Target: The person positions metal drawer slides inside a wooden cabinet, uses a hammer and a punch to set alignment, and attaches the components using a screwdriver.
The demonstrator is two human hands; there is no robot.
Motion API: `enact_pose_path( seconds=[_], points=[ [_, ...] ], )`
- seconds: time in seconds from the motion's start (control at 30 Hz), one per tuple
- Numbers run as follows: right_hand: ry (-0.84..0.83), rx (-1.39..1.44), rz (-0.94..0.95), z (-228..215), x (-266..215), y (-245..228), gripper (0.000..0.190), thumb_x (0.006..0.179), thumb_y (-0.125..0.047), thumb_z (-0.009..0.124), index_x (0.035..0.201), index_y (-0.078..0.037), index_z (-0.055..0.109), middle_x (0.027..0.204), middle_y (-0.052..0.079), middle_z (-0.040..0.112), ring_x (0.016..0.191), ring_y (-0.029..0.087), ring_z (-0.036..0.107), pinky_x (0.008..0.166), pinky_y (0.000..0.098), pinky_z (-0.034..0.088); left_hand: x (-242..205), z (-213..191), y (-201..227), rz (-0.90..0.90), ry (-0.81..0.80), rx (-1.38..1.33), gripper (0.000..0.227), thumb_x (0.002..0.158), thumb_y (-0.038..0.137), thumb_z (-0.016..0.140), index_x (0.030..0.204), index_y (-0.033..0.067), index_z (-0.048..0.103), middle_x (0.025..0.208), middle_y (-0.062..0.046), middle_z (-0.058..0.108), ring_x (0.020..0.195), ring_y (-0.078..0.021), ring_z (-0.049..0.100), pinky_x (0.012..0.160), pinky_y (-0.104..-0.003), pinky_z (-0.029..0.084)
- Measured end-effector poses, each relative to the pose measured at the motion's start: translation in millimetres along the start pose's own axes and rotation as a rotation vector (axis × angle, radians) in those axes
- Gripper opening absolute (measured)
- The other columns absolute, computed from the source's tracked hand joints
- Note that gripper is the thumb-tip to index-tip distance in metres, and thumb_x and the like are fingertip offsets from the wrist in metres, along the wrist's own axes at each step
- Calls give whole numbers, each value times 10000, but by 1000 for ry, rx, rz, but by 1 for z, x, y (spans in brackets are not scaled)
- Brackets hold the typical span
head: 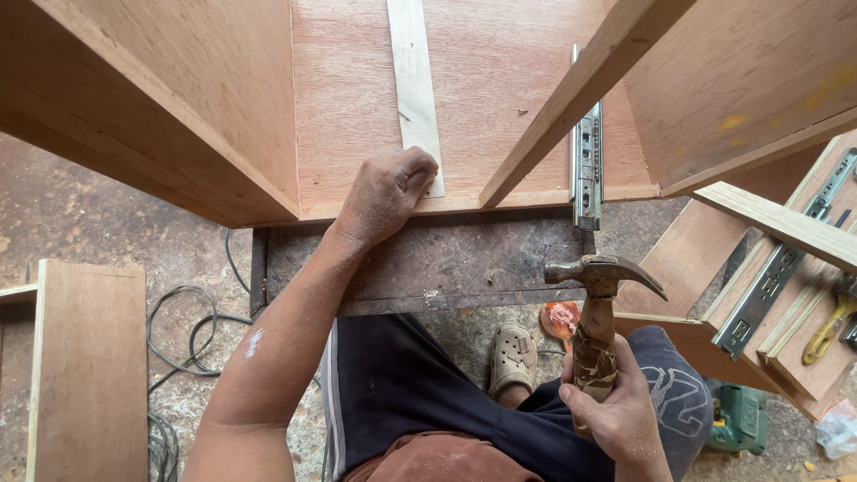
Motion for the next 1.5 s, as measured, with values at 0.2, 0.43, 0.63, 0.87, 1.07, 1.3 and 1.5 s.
enact_pose_path(
  seconds=[0.2, 0.43, 0.63, 0.87, 1.07, 1.3, 1.5],
  points=[
    [-40, 4, -19, 4, 3, -5, 621, 732, 95, 753, 1305, -5, 536, 946, 77, 669, 831, 134, 658, 698, 285, 574, 0, 1, -2, -39, -17, -35, 42, 967, 75, 705, 954, 41, 685, 837, -74, 744, 741, -177, 733, 652, -324, 585],
    [-31, -12, 17, 7, 7, 1, 648, 721, 109, 745, 1320, -14, 533, 951, 73, 678, 868, 129, 667, 752, 290, 584, 1, 0, -2, -51, -20, -36, 53, 969, 66, 704, 925, 39, 692, 811, -84, 735, 726, -187, 724, 652, -337, 572],
    [-6, -31, 96, 3, 7, 8, 649, 715, 110, 741, 1321, -16, 545, 940, 79, 681, 835, 140, 660, 710, 305, 571, 0, 2, -2, -19, -13, -11, 59, 968, 70, 706, 923, 35, 694, 825, -87, 736, 742, -194, 725, 667, -336, 582],
    [-35, -38, 63, 7, 10, 5, 671, 707, 87, 739, 1336, -23, 534, 932, 76, 674, 857, 145, 671, 736, 321, 602, 2, 1, 0, -17, -3, -9, 38, 957, 74, 710, 943, 39, 704, 848, -84, 749, 750, -193, 738, 670, -330, 595],
    [-31, -17, 84, 6, 10, 7, 691, 712, 89, 736, 1360, -23, 520, 937, 84, 675, 861, 153, 673, 745, 327, 601, -1, 3, -3, -19, -14, -8, 53, 966, 78, 704, 947, 28, 707, 859, -94, 752, 753, -203, 743, 677, -341, 601],
    [-35, -18, 63, 8, 12, 4, 676, 721, 70, 756, 1351, -6, 524, 964, 92, 685, 875, 156, 683, 768, 318, 603, 3, 2, -4, -9, -8, 34, 72, 982, 78, 696, 934, 27, 713, 855, -104, 750, 773, -214, 745, 683, -342, 599],
    [25, -262, 154, -2, 24, -12, 723, 688, 0, 817, 1353, -41, 535, 998, 100, 763, 900, 174, 738, 819, 329, 600, 16, -5, 1, -49, 19, -41, 40, 932, 50, 718, 928, 11, 727, 825, -117, 754, 760, -193, 755, 664, -329, 612]
  ],
)
Point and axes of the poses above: each hand's wrist, its own x-axis towards the middle knuckle, its own z-axis out of the palm, y = z × x, the point moved 9 cm from there along x, towards the middle knuckle
